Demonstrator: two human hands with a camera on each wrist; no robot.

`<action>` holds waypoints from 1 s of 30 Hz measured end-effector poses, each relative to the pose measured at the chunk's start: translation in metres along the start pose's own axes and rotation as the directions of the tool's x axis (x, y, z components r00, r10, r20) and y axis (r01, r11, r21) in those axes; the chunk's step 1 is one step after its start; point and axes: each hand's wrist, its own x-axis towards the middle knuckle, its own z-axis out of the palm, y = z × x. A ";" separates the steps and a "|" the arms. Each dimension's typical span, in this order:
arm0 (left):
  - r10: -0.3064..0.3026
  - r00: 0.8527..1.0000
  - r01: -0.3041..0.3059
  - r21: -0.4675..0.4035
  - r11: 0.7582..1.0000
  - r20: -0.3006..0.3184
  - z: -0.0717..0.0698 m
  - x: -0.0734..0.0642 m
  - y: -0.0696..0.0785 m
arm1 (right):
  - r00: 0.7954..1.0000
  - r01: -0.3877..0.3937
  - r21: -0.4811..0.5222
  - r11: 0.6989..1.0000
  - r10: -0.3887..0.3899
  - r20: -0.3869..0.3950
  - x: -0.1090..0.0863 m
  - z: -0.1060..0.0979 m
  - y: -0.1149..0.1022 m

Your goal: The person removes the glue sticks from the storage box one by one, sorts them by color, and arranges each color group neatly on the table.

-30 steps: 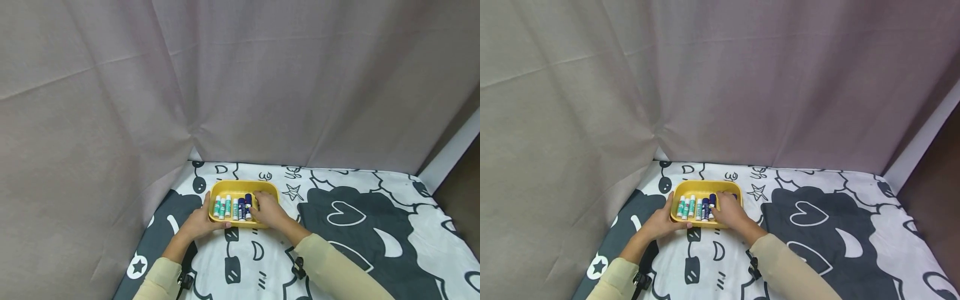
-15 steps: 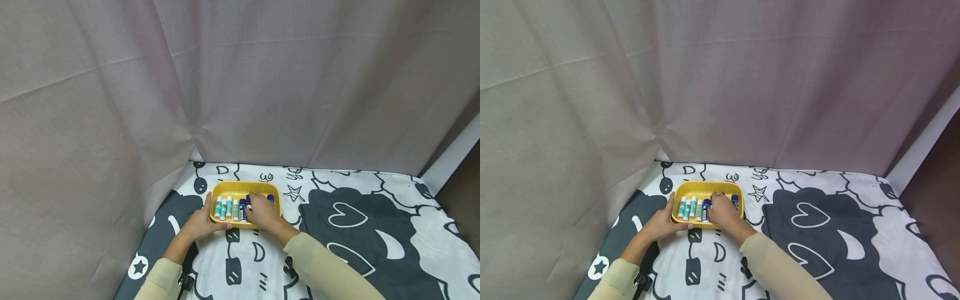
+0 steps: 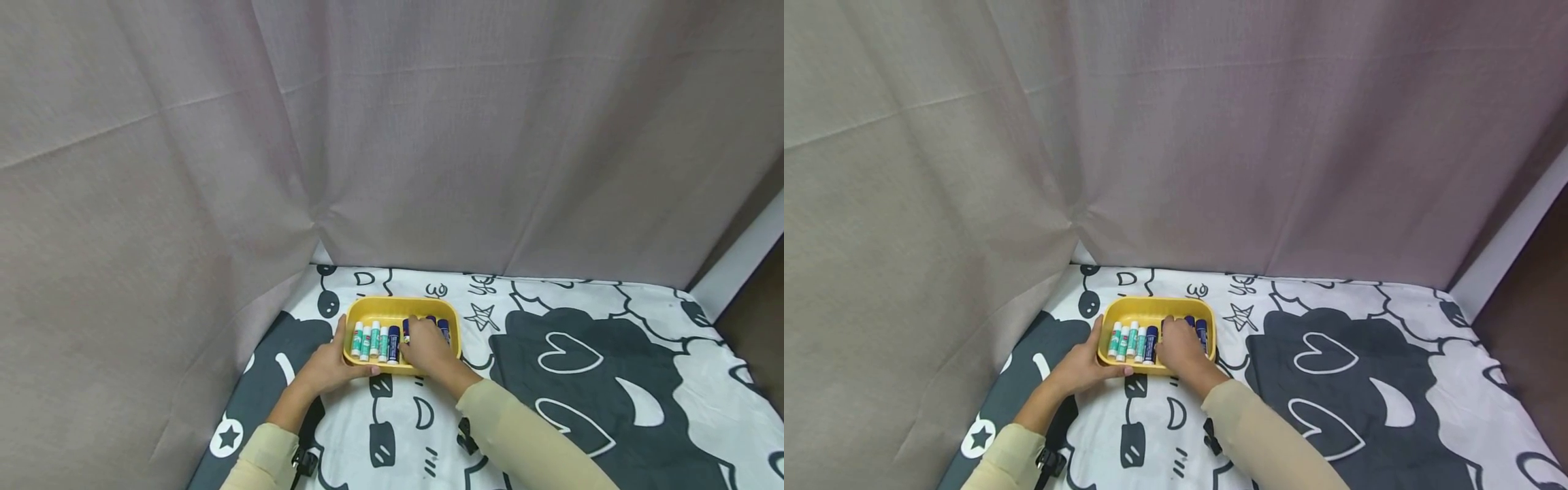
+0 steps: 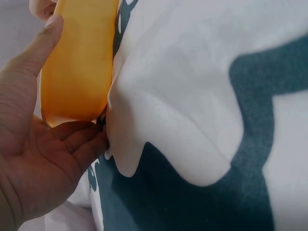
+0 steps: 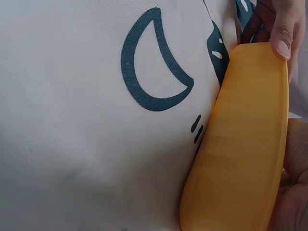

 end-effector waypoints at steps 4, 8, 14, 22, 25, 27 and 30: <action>-0.003 1.000 0.003 0.006 1.000 0.004 0.000 0.000 0.001 | 1.000 -0.020 0.040 0.999 0.020 -0.001 -0.001 -0.002 0.001; -0.012 1.000 0.012 0.013 1.000 0.009 0.000 0.000 0.001 | 0.999 -0.052 0.100 0.994 0.053 -0.002 -0.002 -0.003 0.002; -0.029 1.000 0.029 0.012 1.000 0.011 0.000 -0.001 0.003 | 0.997 -0.063 0.217 0.974 0.073 -0.038 -0.004 -0.009 0.006; -0.046 0.999 0.046 0.007 0.999 0.011 0.001 -0.001 0.001 | 0.995 -0.038 0.328 0.944 0.067 -0.078 -0.013 -0.028 0.012; -0.045 0.999 0.045 0.000 0.999 0.013 0.001 0.000 0.001 | 0.994 -0.046 0.361 0.931 0.079 -0.078 -0.017 -0.034 0.014; -0.041 0.999 0.041 -0.003 0.999 0.015 0.001 0.000 0.001 | 0.993 -0.053 0.382 0.923 0.090 -0.078 -0.020 -0.038 0.016; -0.032 0.999 0.032 0.002 0.999 0.013 0.001 -0.001 0.001 | 0.992 -0.072 0.401 0.913 0.108 -0.069 -0.025 -0.044 0.019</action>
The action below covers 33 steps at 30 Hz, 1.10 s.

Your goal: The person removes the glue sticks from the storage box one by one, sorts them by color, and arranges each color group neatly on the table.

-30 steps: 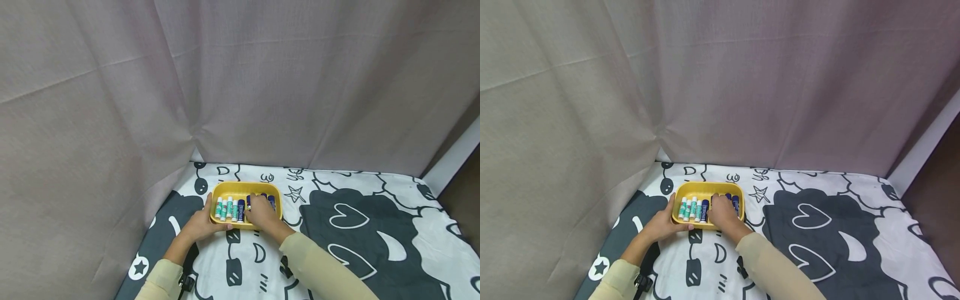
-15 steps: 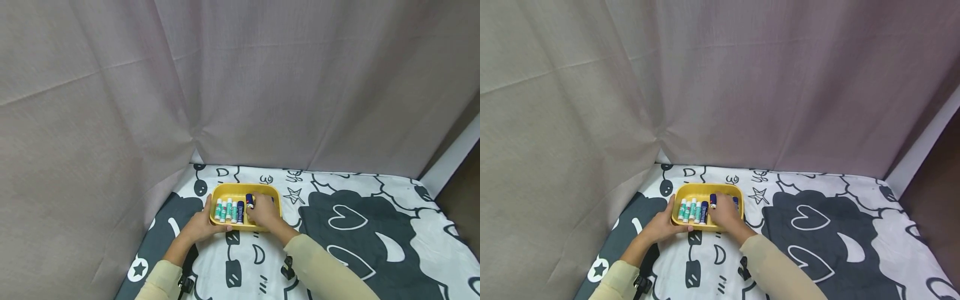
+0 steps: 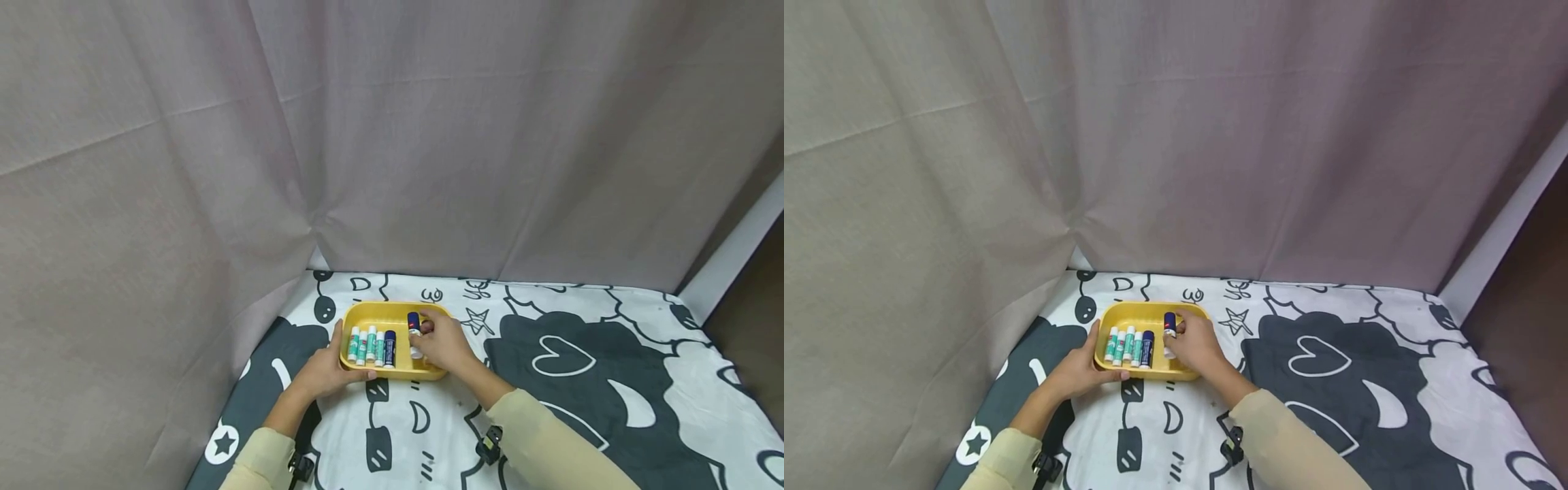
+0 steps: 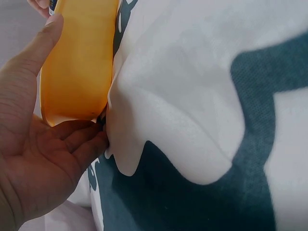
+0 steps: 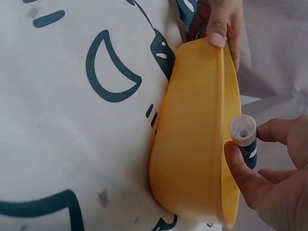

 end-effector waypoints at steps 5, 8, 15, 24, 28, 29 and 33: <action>0.002 1.000 -0.002 0.002 1.000 -0.002 -0.001 0.000 0.000 | 1.000 -0.010 0.045 0.999 0.010 0.003 -0.007 -0.012 0.003; 0.007 1.000 -0.007 0.003 1.000 -0.005 0.000 -0.001 0.000 | 1.000 0.011 0.070 0.998 -0.011 -0.003 -0.011 -0.018 0.007; 0.023 1.000 -0.023 0.012 1.000 -0.007 0.001 0.000 -0.001 | 0.999 0.040 0.063 0.997 -0.039 -0.025 -0.017 -0.029 0.015; 0.017 1.000 -0.017 0.030 0.999 -0.008 0.000 0.000 -0.004 | 0.998 0.047 0.069 0.997 -0.044 -0.037 -0.021 -0.039 0.022; 0.014 1.000 -0.014 0.020 1.000 -0.004 0.000 -0.001 -0.003 | 0.999 0.022 0.065 0.998 -0.020 -0.030 -0.024 -0.044 0.024; 0.015 1.000 -0.015 0.017 1.000 -0.003 0.000 -0.001 -0.002 | 0.999 0.018 0.064 0.998 -0.016 -0.030 -0.024 -0.046 0.025; 0.013 1.000 -0.013 0.011 1.000 -0.003 0.000 0.000 -0.001 | 0.999 0.018 0.061 0.998 -0.016 -0.035 -0.028 -0.052 0.028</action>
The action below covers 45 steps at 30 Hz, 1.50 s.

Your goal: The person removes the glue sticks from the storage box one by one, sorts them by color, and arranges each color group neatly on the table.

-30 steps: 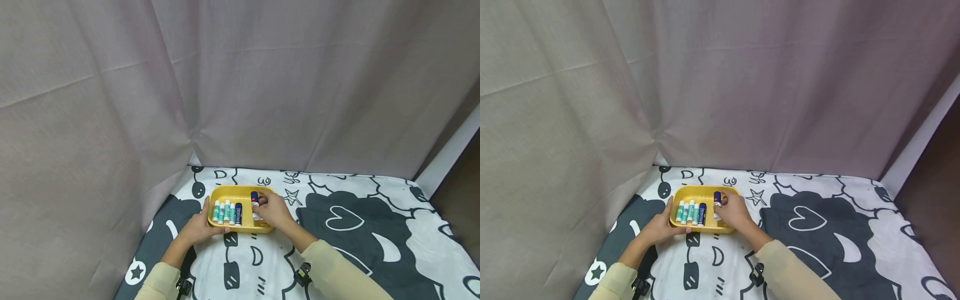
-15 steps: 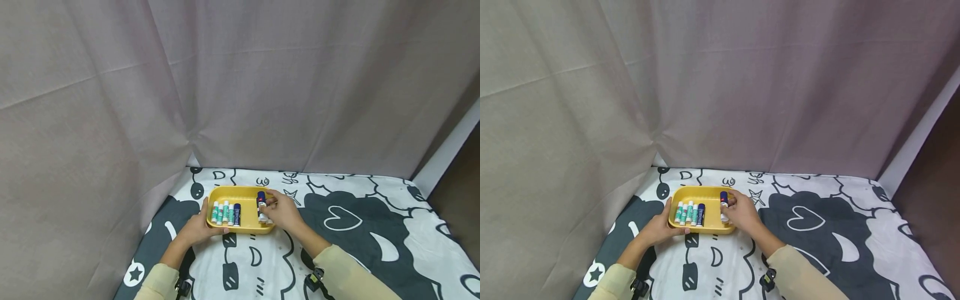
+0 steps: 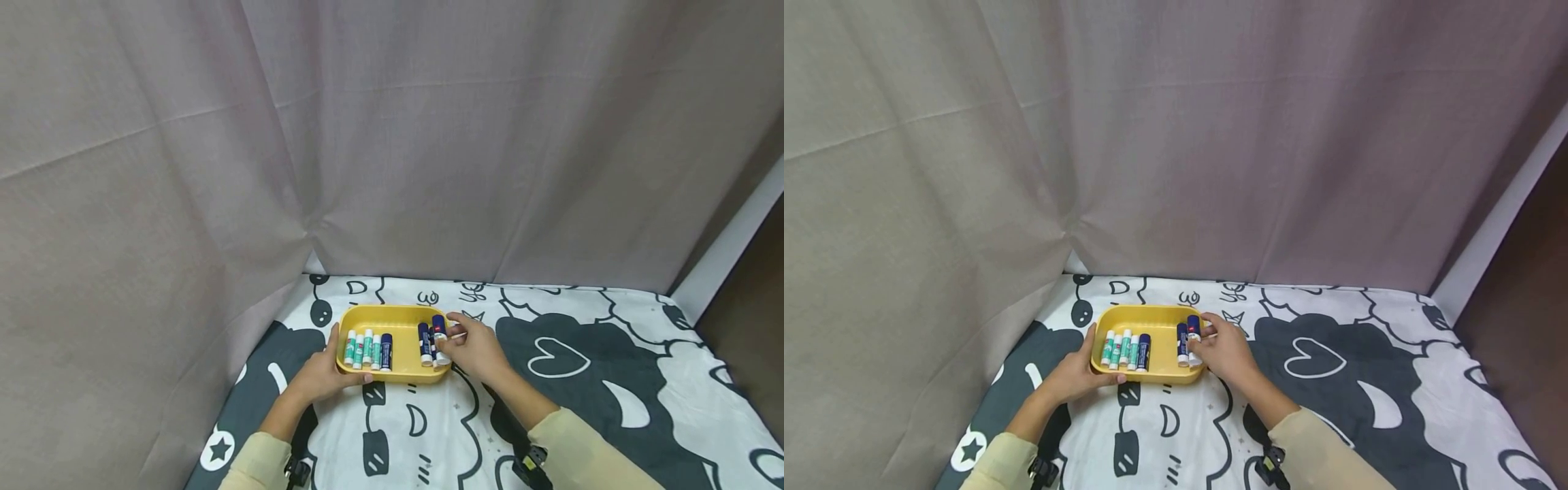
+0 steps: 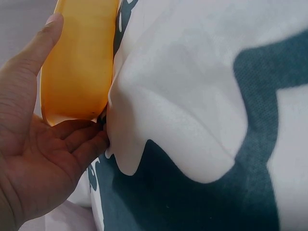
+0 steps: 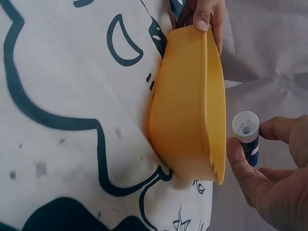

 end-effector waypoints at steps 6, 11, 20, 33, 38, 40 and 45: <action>0.005 1.000 -0.005 0.007 1.000 0.001 -0.001 0.000 0.001 | 1.000 0.010 -0.006 1.000 -0.010 -0.010 -0.004 -0.008 0.007; 0.006 1.000 -0.006 0.026 1.000 -0.005 -0.001 -0.001 0.001 | 1.000 0.018 -0.014 1.000 -0.018 -0.007 -0.005 -0.015 0.013; -0.005 1.000 0.005 0.035 0.999 -0.004 -0.001 -0.003 0.002 | 0.999 0.031 -0.037 0.999 -0.032 -0.016 -0.009 -0.026 0.025; -0.023 1.000 0.023 0.024 0.999 0.004 -0.001 0.000 0.000 | 1.000 -0.024 -0.043 0.999 0.023 -0.021 -0.016 -0.044 0.035; -0.029 1.000 0.029 0.027 0.999 0.006 -0.001 -0.001 0.001 | 0.999 -0.037 -0.050 0.998 0.035 -0.029 -0.019 -0.049 0.041; -0.030 1.000 0.030 0.032 0.999 0.004 -0.001 -0.001 0.000 | 0.999 -0.037 -0.054 0.998 0.036 -0.033 -0.021 -0.050 0.044; -0.031 1.000 0.031 0.032 0.999 0.003 -0.001 -0.001 0.001 | 0.999 -0.006 -0.045 0.999 0.004 -0.045 -0.026 -0.057 0.052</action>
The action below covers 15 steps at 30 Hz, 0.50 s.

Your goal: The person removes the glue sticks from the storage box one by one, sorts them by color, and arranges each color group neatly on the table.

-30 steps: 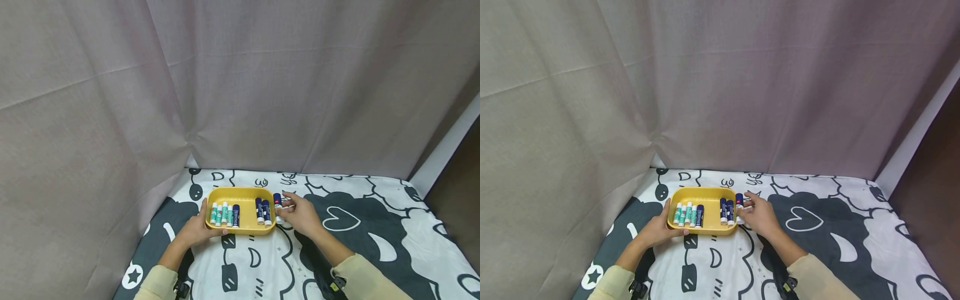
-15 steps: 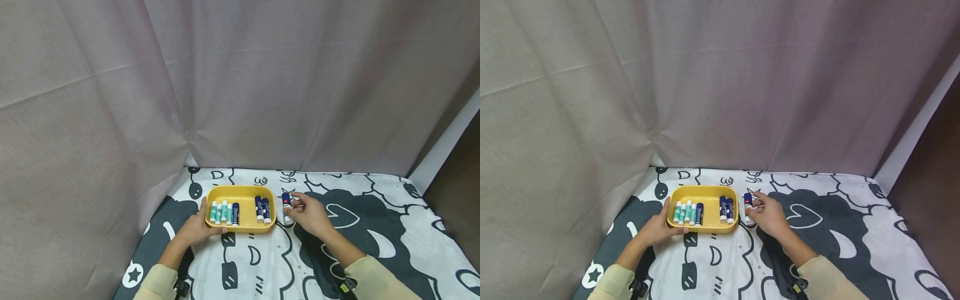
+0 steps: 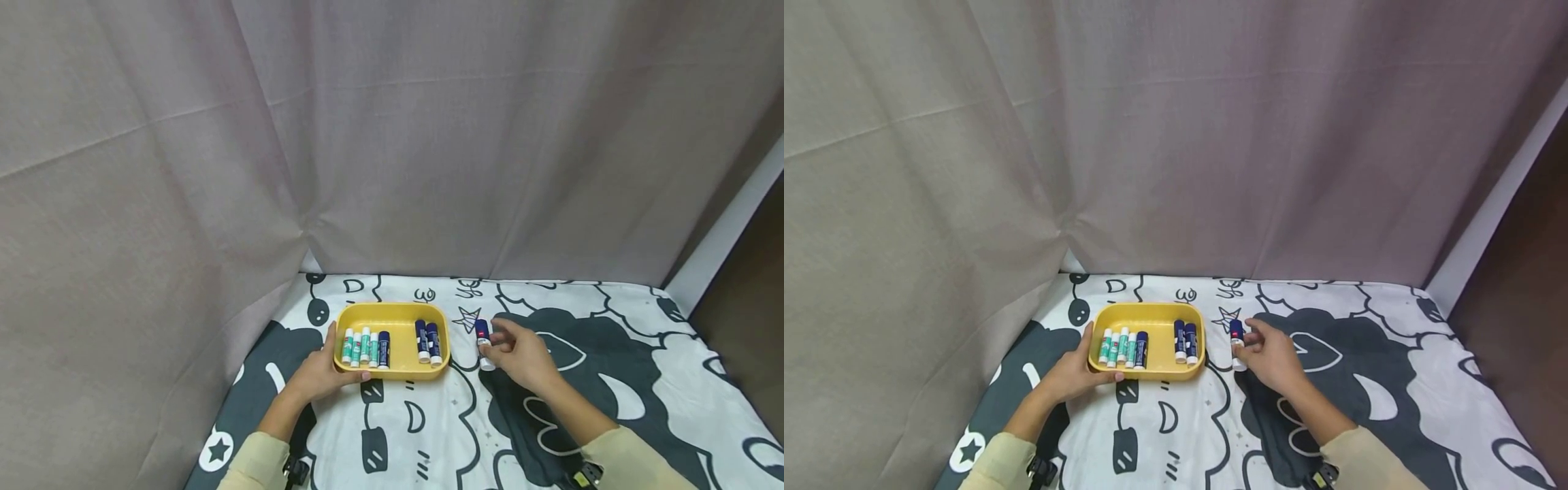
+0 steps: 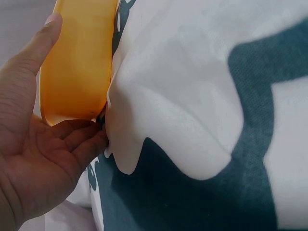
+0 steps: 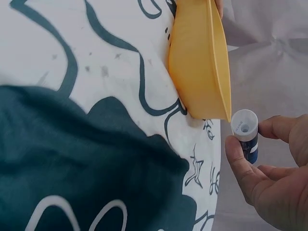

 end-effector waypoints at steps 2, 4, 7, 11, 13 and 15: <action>0.000 1.000 0.000 -0.004 1.000 0.002 0.000 0.000 0.000 | 1.000 0.019 0.003 1.000 -0.019 -0.009 -0.003 -0.002 0.004; 0.002 1.000 -0.002 -0.005 1.000 0.001 0.000 -0.001 0.000 | 0.999 0.030 -0.004 1.000 -0.030 -0.015 -0.005 -0.004 0.008; 0.005 1.000 -0.005 -0.006 1.000 0.001 0.000 -0.001 0.000 | 0.999 0.029 -0.017 0.999 -0.029 -0.018 -0.007 -0.004 0.013; 0.010 1.000 -0.010 -0.002 1.000 0.000 -0.001 -0.001 0.000 | 1.000 0.009 -0.037 0.999 -0.010 -0.011 -0.007 -0.004 0.020; 0.014 1.000 -0.014 -0.002 1.000 -0.001 -0.001 0.000 0.000 | 1.000 0.003 -0.044 0.999 -0.004 -0.009 -0.007 -0.003 0.024; 0.018 1.000 -0.018 -0.004 1.000 -0.002 0.000 0.000 0.000 | 1.000 -0.002 -0.047 0.999 0.002 -0.011 -0.008 -0.002 0.028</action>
